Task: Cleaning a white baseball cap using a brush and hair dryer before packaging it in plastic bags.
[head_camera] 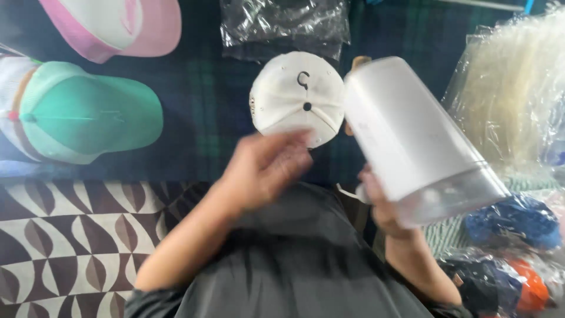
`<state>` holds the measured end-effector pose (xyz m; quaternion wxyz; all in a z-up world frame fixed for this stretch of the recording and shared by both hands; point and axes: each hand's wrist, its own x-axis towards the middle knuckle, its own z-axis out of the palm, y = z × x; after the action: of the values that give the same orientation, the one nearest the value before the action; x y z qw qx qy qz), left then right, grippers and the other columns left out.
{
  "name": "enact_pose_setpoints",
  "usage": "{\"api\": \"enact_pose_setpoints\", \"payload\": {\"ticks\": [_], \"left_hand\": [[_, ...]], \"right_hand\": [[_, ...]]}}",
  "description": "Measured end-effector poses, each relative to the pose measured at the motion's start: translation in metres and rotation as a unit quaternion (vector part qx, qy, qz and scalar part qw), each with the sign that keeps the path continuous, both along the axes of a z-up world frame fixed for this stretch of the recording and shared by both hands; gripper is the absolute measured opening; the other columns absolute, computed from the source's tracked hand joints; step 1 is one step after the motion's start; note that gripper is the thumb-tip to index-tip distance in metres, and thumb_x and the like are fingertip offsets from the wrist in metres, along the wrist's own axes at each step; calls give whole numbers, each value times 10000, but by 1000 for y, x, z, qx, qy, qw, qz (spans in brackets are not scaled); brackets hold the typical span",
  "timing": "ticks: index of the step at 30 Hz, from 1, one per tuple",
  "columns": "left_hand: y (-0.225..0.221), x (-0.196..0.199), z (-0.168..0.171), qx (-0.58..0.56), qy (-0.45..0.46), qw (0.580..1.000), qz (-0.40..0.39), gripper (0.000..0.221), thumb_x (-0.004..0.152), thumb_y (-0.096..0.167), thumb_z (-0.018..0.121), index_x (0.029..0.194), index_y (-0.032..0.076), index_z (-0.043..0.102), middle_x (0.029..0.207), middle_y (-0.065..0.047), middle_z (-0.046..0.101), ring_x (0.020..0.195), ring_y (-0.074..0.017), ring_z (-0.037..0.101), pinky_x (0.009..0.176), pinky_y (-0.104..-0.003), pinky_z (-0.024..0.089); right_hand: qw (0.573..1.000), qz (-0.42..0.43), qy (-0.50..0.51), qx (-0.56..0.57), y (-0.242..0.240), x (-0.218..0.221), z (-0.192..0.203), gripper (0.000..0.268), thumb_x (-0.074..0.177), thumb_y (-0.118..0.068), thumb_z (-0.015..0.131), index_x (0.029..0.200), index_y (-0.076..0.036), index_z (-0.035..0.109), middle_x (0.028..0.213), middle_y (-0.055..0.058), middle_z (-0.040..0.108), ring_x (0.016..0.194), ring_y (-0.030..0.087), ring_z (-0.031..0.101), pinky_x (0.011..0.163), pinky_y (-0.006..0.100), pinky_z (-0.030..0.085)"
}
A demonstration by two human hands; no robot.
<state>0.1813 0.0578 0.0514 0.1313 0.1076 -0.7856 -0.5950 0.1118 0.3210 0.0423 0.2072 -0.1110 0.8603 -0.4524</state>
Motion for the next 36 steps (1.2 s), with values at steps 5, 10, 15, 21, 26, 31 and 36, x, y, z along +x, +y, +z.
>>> {"api": "enact_pose_setpoints", "payload": {"ticks": [5, 10, 15, 21, 26, 31, 36], "left_hand": [[43, 45, -15, 110, 25, 992, -46, 677, 889, 300, 782, 1442, 2, 529, 1369, -206, 616, 1293, -327, 594, 1069, -481, 494], [-43, 72, -71, -15, 17, 998, 63, 406, 1025, 219, 613, 1337, -34, 554, 1266, -212, 617, 1234, -263, 568, 971, -499, 497], [-85, 49, 14, 59, -219, 965, 131, 188, 910, 179, 624, 753, 82, 663, 689, -15, 653, 691, -126, 640, 674, -298, 520], [-84, -7, 49, -126, -212, 962, -115, 299, 877, 274, 737, 1058, 63, 626, 1039, -97, 694, 854, -254, 598, 762, -400, 480], [-70, -72, 90, -241, -397, 847, -260, 467, 926, 443, 603, 1170, 50, 544, 1142, -155, 663, 984, -417, 646, 767, -545, 486], [-56, -129, 91, -274, -381, 845, -257, 661, 862, 616, 612, 1275, 100, 590, 1146, -135, 713, 1026, -413, 676, 799, -535, 533], [-43, -142, 76, -277, -288, 861, -314, 523, 930, 673, 655, 1002, 157, 702, 825, -43, 750, 811, -286, 735, 708, -471, 580]], "right_hand": [[891, 276, 358, -42, -95, 17, 0, 646, 915, -344, 753, 1302, 129, 545, 1104, 230, 555, 1092, 416, 564, 857, 422, 485], [883, 347, 312, -53, -121, -37, -17, 707, 879, -441, 758, 1468, -100, 566, 1384, 200, 536, 1201, 450, 576, 896, 517, 504], [850, 357, 375, 99, -123, -81, -38, 425, 1069, -423, 600, 1404, -162, 567, 1452, 57, 495, 1370, 410, 432, 900, 597, 420], [896, 139, 415, -73, -94, -51, -61, 84, 1015, -69, 669, 999, -6, 616, 1014, 146, 593, 1013, 344, 608, 929, 472, 469], [897, 95, 421, -90, -82, -35, -97, 171, 1017, -113, 566, 1060, 39, 633, 1268, 314, 510, 1063, 428, 516, 912, 507, 544], [873, 72, 469, -111, -92, -36, -100, 180, 1047, -114, 604, 1173, -9, 678, 1075, 162, 523, 1102, 404, 570, 1055, 570, 501], [873, 59, 472, -109, -92, -34, -100, 169, 1047, -131, 599, 1098, -9, 704, 1038, 109, 467, 1057, 350, 513, 1089, 587, 474]]}}
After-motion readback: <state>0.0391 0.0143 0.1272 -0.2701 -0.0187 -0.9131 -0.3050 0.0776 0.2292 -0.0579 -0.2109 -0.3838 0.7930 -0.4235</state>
